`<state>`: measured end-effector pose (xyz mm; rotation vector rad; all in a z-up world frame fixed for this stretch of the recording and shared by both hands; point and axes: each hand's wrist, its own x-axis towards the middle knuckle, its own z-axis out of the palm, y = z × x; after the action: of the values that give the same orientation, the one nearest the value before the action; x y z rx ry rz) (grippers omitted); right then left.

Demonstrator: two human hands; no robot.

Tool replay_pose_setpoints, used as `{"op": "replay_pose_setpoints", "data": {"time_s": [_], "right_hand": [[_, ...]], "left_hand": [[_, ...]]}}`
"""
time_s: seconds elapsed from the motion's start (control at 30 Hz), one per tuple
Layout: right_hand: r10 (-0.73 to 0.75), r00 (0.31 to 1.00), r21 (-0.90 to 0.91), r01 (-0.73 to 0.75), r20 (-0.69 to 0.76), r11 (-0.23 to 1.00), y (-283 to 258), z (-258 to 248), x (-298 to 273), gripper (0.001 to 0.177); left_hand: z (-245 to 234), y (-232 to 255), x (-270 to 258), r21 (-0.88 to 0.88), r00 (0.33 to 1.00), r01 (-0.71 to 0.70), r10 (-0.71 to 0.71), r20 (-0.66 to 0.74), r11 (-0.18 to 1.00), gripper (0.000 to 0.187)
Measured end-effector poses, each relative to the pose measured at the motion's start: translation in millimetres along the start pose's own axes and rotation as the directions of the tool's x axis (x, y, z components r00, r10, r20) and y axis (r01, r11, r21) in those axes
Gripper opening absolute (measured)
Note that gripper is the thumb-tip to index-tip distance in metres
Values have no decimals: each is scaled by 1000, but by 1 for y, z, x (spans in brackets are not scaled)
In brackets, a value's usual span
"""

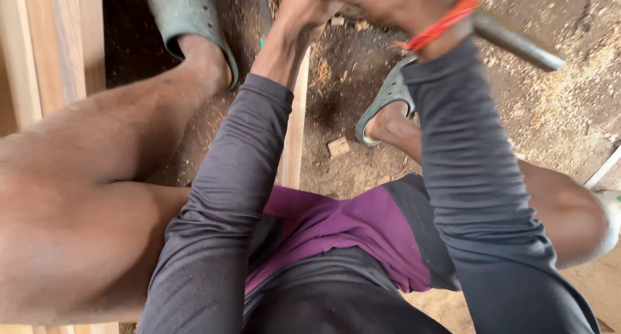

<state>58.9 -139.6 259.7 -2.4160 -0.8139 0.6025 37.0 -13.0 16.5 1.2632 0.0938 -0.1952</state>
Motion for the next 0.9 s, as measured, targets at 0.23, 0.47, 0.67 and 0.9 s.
{"op": "replay_pose_setpoints", "data": {"time_s": [0.23, 0.47, 0.67, 0.9], "right_hand": [[-61, 975, 133, 91, -212, 987, -4, 39, 11, 70], [189, 977, 24, -192, 95, 981, -45, 10, -23, 43], [-114, 951, 552, 262, -288, 791, -38, 57, -46, 75], [394, 907, 988, -156, 150, -17, 13, 85, -54, 80]], "left_hand": [[1, 4, -18, -684, 945, 208, -324, -45, 699, 62], [-7, -73, -27, -450, 989, -147, 145, -40, 881, 79], [-2, -21, -52, -298, 964, -266, 251, -88, 917, 27], [2, 69, -42, 297, 947, -308, 320, 9, 904, 15]]}}
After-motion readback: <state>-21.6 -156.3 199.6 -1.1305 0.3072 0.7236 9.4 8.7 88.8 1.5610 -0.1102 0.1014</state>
